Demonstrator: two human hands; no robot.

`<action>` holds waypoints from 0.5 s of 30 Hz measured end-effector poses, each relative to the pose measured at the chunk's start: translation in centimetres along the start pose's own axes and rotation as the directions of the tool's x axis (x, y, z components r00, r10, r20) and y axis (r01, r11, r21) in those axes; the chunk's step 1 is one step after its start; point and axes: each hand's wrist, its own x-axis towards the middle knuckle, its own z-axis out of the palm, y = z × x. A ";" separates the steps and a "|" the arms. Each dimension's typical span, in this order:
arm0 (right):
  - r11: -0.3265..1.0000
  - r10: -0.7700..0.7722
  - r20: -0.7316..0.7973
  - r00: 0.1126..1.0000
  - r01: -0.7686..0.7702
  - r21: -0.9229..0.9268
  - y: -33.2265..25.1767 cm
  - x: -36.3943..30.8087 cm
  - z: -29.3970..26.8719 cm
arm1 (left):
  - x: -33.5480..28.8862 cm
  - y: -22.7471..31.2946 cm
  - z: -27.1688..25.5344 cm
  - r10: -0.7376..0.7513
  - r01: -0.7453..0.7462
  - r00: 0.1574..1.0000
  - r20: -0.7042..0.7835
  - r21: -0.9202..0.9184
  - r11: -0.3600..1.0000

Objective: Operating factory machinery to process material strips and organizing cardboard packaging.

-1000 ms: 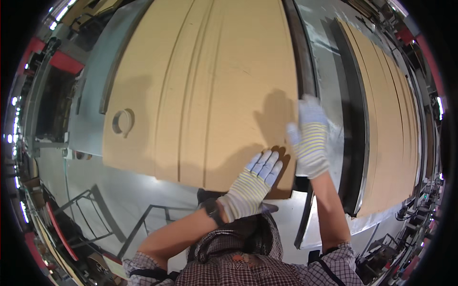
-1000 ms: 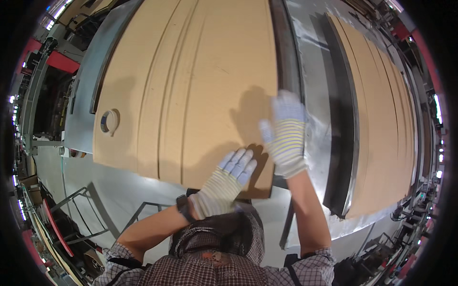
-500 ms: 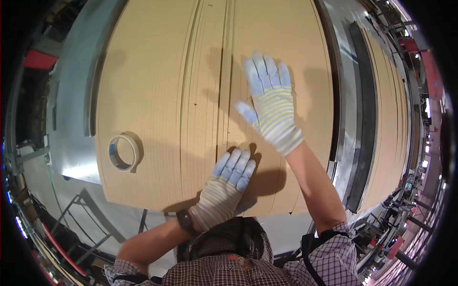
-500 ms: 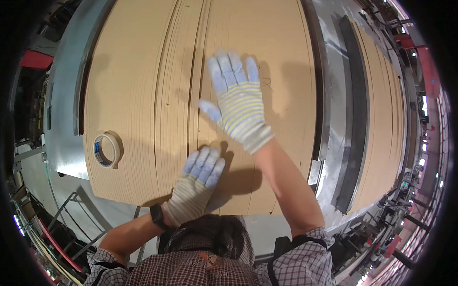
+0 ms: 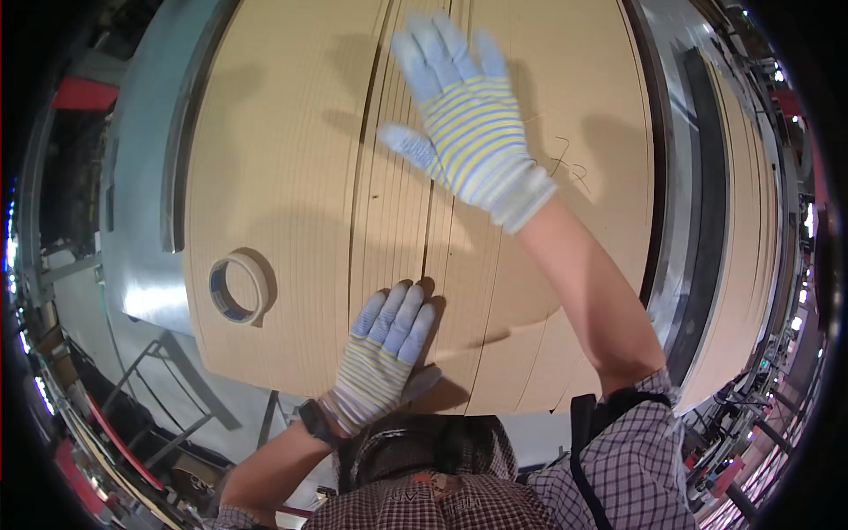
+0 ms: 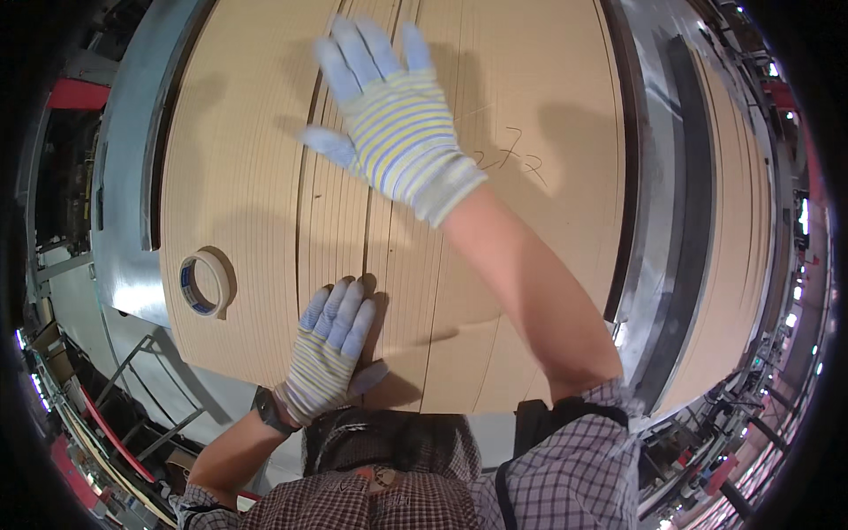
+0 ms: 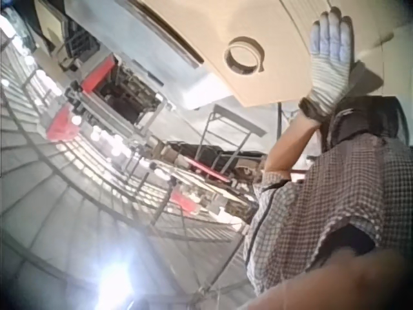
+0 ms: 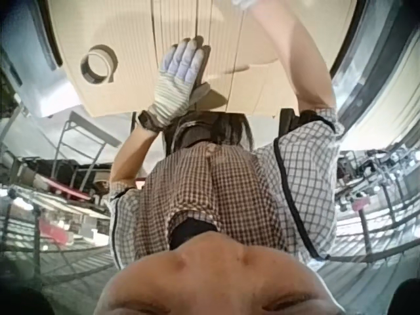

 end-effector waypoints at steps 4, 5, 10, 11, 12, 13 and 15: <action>0.995 -0.097 -0.018 0.995 0.097 -0.018 0.8 1.2 1.0 | -0.4 -0.4 0.1 -0.015 0.015 1.000 -0.002 0.026 1.000; 0.995 -0.103 -0.021 0.994 0.103 -0.012 0.6 1.6 0.7 | -0.5 -0.5 0.0 -0.016 0.016 1.000 0.003 0.039 0.999; 0.994 -0.096 0.004 0.995 0.095 0.051 0.5 2.7 3.3 | -0.6 0.2 -0.1 -0.065 0.057 0.995 -0.080 -0.092 0.994; 0.992 -0.100 -0.004 0.995 0.100 0.071 -0.6 3.7 2.0 | -1.3 -0.4 0.3 -0.130 0.131 0.981 -0.142 -0.005 0.991; 0.992 -0.088 -0.079 0.993 0.094 0.087 -1.8 4.7 0.6 | -1.9 -0.9 0.4 -0.187 0.207 0.960 -0.208 0.079 0.975; 0.993 -0.071 -0.149 0.986 0.083 0.078 -2.2 5.4 -0.9 | -1.3 -1.2 -0.4 -0.275 0.286 0.944 -0.182 0.037 0.958; 0.985 -0.142 -0.151 0.978 0.154 0.073 -3.7 6.0 1.8 | -0.6 -1.4 -0.1 -0.232 0.247 0.955 -0.185 0.062 0.967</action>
